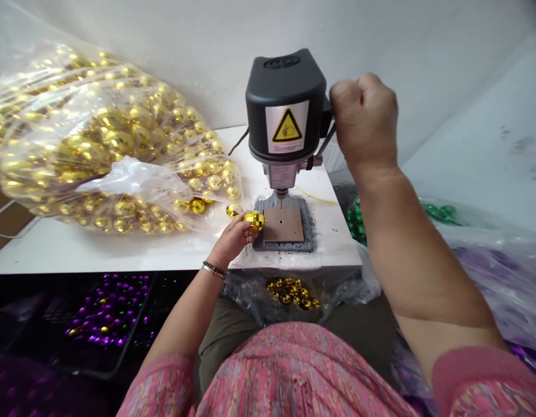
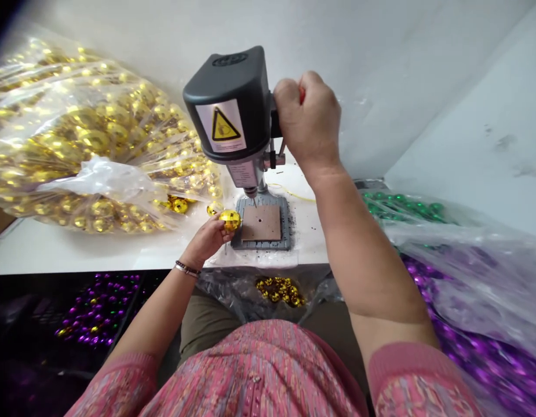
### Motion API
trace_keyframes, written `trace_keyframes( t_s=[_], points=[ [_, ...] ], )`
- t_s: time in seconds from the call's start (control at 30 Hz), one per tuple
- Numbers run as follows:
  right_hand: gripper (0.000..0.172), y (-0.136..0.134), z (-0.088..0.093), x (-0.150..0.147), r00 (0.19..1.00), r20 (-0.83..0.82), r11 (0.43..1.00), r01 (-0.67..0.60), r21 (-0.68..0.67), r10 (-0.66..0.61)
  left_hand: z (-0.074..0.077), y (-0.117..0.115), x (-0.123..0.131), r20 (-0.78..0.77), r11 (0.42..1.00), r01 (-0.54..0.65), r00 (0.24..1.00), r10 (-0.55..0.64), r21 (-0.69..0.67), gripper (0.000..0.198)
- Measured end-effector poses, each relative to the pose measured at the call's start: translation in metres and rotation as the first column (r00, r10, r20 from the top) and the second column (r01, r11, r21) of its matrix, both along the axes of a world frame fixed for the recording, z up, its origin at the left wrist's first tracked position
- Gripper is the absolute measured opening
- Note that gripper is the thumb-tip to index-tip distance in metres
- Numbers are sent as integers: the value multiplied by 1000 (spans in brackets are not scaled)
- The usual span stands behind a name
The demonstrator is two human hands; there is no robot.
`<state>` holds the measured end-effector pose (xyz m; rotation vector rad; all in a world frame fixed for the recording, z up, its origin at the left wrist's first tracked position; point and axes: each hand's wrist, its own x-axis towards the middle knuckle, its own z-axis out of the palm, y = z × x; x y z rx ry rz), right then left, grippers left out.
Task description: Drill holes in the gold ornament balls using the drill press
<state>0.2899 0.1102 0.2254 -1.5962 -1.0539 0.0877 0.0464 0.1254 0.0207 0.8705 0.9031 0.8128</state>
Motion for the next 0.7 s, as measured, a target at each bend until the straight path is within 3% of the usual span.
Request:
trace_keyframes(
  t_s=[0.1, 0.27, 0.47, 0.7],
  points=[
    [47, 7, 2, 3, 1000, 2, 1000, -8, -16, 8, 2, 4, 15, -219, 993, 54, 975, -30, 106, 56],
    [46, 10, 2, 2, 1000, -7, 999, -13, -49, 13, 1, 11, 31, -565, 909, 236, 825, 0, 344, 59],
    [49, 12, 5, 1, 1000, 9, 995, 6, -100, -5, 1, 16, 38, -678, 831, 349, 734, 44, 432, 57],
    [46, 9, 5, 2, 999, 26, 994, -15, -110, 18, 22, 22, 51, -828, 739, 526, 555, 76, 421, 55]
  ],
)
